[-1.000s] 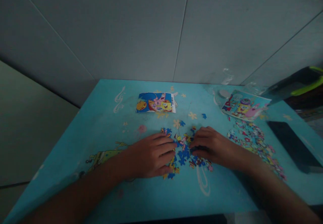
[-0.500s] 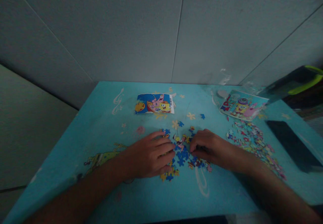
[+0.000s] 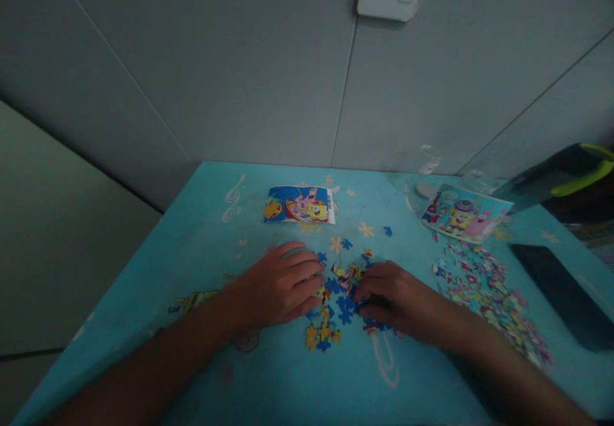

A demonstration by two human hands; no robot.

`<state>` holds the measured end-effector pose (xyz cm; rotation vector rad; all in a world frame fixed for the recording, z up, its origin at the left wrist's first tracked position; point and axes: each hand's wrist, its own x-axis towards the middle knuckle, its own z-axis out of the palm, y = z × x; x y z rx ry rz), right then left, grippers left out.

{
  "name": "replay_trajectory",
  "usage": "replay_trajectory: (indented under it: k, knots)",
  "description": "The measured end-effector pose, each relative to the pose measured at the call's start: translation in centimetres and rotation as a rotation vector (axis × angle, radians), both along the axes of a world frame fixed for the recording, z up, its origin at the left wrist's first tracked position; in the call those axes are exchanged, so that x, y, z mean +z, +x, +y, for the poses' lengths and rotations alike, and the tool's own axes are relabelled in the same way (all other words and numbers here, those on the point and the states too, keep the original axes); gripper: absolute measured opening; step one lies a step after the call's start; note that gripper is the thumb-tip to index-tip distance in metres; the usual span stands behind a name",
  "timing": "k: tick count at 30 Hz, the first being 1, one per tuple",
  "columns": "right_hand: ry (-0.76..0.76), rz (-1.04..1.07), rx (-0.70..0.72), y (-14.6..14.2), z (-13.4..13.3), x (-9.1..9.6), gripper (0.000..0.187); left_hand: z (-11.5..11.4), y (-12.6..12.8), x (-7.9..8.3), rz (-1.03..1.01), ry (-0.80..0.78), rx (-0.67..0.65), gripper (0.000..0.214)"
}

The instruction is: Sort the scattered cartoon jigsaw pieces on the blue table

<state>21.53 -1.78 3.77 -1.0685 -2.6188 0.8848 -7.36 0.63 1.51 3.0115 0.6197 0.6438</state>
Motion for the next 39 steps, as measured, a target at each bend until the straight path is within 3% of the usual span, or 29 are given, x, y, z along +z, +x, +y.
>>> replay_trajectory:
  k: [12, 25, 32, 36, 39]
  knots:
    - [0.119, -0.068, 0.039, -0.1, -0.3, 0.2, 0.011, 0.2, -0.1, -0.5, -0.004, -0.028, 0.024, 0.028]
    - [0.458, -0.154, 0.207, -0.1, 0.0, -1.1, 0.018, 0.1, 0.1, -0.6, 0.005, -0.049, 0.019, 0.025]
    - [0.504, -0.114, 0.199, 0.1, 0.1, -0.9, 0.017, 0.2, 0.3, -0.6, 0.008, -0.073, 0.020, 0.025]
    - [0.505, -0.046, 0.173, 0.2, 0.3, -0.5, 0.020, 0.0, 0.6, -0.5, -0.013, -0.152, 0.011, 0.026]
    - [0.515, 0.070, 0.119, 0.4, 0.4, -0.1, 0.019, -0.7, 1.5, -0.1, -0.133, -0.320, 0.022, 0.026]
